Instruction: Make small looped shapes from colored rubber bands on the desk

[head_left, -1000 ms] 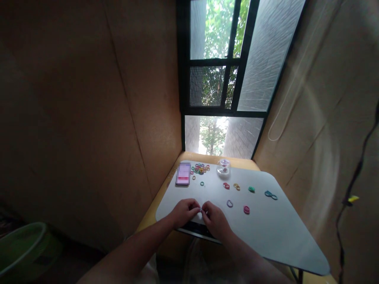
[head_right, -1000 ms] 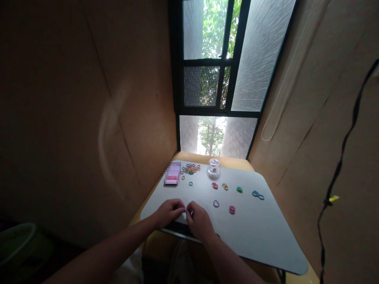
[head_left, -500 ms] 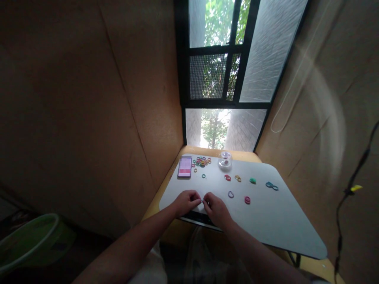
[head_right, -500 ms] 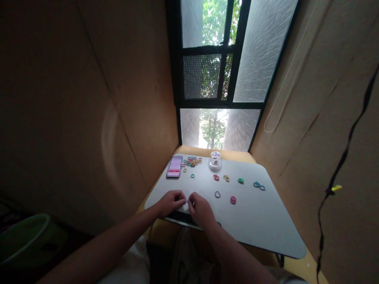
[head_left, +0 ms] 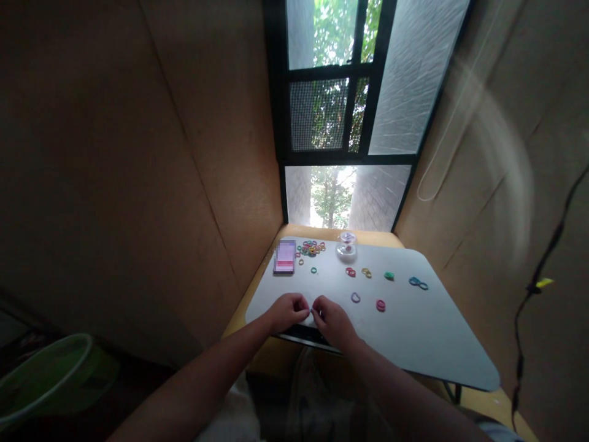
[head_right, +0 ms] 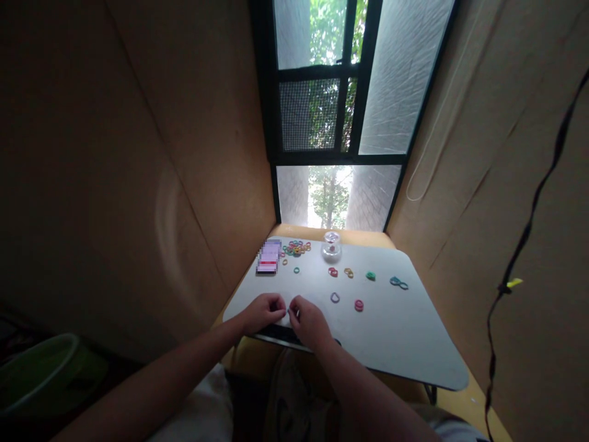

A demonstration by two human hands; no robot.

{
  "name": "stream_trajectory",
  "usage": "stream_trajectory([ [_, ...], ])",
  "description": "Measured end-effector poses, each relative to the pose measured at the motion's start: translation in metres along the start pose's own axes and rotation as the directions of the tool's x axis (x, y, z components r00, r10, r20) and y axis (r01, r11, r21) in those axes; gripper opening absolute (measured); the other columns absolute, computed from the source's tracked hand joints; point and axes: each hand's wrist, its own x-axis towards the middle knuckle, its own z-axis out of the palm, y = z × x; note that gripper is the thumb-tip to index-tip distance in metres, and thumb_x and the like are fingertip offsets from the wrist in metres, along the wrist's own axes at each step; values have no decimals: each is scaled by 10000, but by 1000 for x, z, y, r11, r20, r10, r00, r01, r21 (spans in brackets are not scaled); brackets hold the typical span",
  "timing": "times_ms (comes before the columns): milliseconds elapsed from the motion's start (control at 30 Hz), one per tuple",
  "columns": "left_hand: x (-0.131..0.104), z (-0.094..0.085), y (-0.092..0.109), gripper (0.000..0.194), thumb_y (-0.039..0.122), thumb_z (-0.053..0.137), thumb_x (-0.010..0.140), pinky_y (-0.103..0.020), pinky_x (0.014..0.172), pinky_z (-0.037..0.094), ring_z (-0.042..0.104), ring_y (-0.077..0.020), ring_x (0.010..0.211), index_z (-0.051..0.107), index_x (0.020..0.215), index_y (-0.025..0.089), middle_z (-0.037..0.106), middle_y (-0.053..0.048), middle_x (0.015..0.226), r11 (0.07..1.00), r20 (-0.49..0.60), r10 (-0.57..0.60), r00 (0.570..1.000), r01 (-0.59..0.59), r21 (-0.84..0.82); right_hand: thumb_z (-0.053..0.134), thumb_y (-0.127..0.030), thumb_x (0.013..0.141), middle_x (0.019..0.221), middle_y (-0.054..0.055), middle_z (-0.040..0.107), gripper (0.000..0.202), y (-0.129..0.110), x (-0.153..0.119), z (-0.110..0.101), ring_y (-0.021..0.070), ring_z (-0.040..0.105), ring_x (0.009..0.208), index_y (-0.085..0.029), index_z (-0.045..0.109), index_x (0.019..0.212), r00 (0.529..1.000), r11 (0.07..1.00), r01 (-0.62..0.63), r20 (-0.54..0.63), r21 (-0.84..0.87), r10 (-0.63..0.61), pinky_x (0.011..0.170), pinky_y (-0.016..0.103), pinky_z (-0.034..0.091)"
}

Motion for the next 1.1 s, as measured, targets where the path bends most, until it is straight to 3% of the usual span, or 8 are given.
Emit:
stream_trajectory([
  [567,-4,8,-1,198,338,633,765,-212,567,375,512,-113,616,631,759,140,612,2,669,998,-35,14,999,-12,55,512,-176,832,701,-19,591,56,-1,-1,0,133,520,635,-211,555,826,1000,1000,-2,1,-9,2,608,232,349],
  [933,-4,10,4,142,292,597,752,-222,587,363,521,-120,631,641,760,157,628,9,687,960,-8,9,1000,-7,279,548,-186,817,721,-8,616,39,2,1,-1,141,533,667,-218,569,816,999,1000,-10,42,-21,11,633,237,338],
  [1100,-3,17,4,105,253,594,731,-226,598,354,520,-126,647,637,764,163,633,11,699,941,-44,-9,999,23,336,551,-193,825,734,-4,629,32,4,1,-1,142,543,673,-218,568,816,999,1000,-3,37,4,3,630,236,335],
])
